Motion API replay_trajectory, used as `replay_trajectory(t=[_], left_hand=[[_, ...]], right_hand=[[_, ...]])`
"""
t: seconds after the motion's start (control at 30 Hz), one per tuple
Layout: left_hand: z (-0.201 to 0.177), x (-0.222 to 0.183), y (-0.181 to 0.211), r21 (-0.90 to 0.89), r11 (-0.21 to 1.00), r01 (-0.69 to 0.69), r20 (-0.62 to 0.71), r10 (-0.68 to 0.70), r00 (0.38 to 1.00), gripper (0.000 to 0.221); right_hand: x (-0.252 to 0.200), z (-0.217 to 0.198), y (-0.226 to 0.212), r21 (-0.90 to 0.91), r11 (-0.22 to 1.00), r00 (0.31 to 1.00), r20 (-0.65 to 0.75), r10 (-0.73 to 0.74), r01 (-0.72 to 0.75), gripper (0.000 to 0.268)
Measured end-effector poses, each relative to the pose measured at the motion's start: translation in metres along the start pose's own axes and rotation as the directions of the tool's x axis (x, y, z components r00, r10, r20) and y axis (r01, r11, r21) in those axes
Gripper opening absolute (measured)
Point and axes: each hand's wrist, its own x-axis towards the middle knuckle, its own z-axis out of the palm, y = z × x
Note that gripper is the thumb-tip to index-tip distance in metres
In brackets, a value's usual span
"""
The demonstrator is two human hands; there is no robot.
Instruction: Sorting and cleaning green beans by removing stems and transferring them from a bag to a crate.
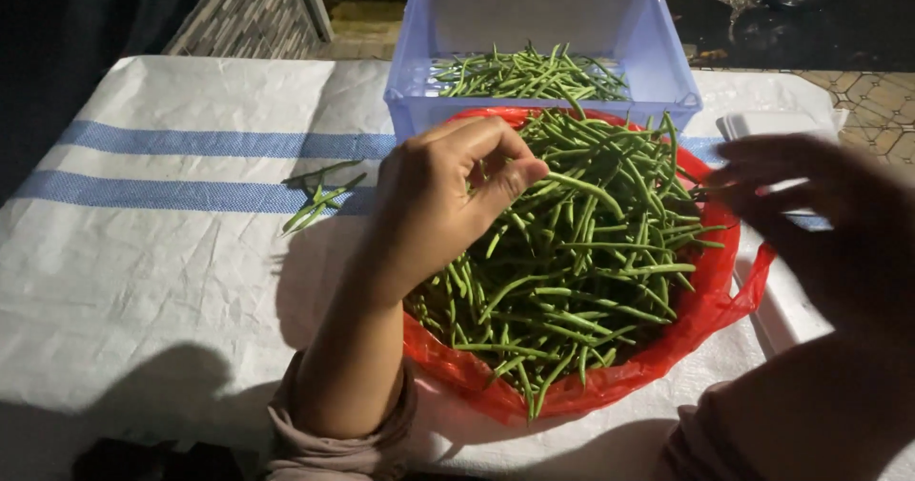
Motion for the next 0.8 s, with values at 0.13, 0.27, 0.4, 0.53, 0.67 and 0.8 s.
replay_trajectory(t=[0.13, 0.27, 0.4, 0.53, 0.67, 0.8], left_hand=[[0.011, 0.001, 0.000, 0.039, 0.997, -0.065, -0.016, 0.065, 0.998, 0.034], [0.028, 0.000, -0.001, 0.036, 0.995, -0.094, -0.031, 0.096, 0.995, 0.030], [0.042, -0.004, -0.009, 0.125, 0.992, 0.021, 0.043, -0.026, 0.999, 0.033], [0.066, -0.010, -0.019, 0.404, 0.907, 0.122, 0.282, -0.250, 0.926, 0.033], [0.091, -0.017, -0.026, 0.545, 0.817, 0.188, 0.236, -0.365, 0.901, 0.040], [0.086, -0.011, -0.021, 0.456, 0.870, 0.185, 0.388, -0.382, 0.838, 0.023]], right_hand=[[-0.003, 0.038, -0.050, 0.198, 0.971, 0.983, 0.093, -0.157, 0.136, 0.039], [0.000, 0.039, -0.053, 0.135, 0.989, 0.969, 0.230, -0.092, 0.061, 0.026], [0.005, 0.029, -0.051, -0.048, 0.996, 0.978, 0.191, 0.080, -0.072, 0.021], [0.014, 0.025, -0.020, -0.236, 0.932, 0.955, 0.042, 0.294, -0.276, 0.022], [0.014, 0.025, -0.012, -0.190, 0.965, 0.983, 0.011, 0.185, -0.180, 0.023], [0.010, 0.030, -0.032, -0.184, 0.952, 0.963, 0.071, 0.259, -0.242, 0.021]])
